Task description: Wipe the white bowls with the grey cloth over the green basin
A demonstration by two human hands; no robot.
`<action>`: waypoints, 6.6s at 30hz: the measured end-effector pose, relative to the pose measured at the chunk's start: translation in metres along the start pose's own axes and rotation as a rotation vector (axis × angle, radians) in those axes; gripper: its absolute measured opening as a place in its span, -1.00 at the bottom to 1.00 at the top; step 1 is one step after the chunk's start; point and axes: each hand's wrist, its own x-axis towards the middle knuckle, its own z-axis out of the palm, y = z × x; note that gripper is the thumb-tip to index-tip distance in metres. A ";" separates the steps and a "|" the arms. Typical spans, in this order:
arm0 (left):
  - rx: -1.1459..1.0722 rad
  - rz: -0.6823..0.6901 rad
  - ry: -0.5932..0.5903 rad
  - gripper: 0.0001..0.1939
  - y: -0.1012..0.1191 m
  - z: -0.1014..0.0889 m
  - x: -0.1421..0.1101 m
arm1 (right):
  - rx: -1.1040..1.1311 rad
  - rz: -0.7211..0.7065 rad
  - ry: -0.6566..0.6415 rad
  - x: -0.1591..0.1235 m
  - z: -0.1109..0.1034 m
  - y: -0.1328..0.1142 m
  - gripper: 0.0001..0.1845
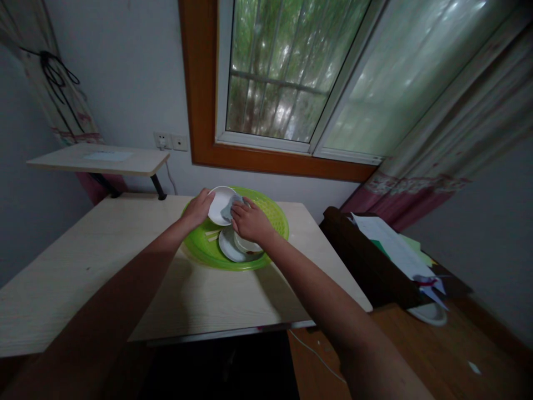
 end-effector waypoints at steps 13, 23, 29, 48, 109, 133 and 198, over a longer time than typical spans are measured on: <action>0.172 0.008 0.044 -0.53 0.004 0.001 -0.006 | 0.543 0.096 -0.155 0.020 0.000 -0.041 -0.56; 0.166 0.024 0.049 -0.53 0.005 0.003 -0.006 | 0.195 0.034 -0.164 0.008 0.014 -0.016 -0.56; 0.197 0.058 0.050 -0.56 0.005 0.005 -0.006 | 0.073 0.049 -0.080 0.006 0.023 -0.010 -0.53; 0.086 0.110 0.116 -0.54 -0.002 0.004 -0.006 | 0.376 -0.115 -0.084 0.005 0.015 -0.025 -0.26; -0.061 0.069 0.107 -0.55 -0.004 0.006 -0.002 | 0.145 0.151 0.079 0.004 0.016 -0.023 -0.34; -0.070 0.090 0.070 -0.61 -0.006 0.005 -0.004 | 0.335 -0.091 -0.064 0.004 0.013 -0.026 -0.22; -0.107 0.096 0.119 -0.48 -0.010 0.006 -0.003 | 0.451 0.064 0.113 0.012 0.008 -0.018 -0.57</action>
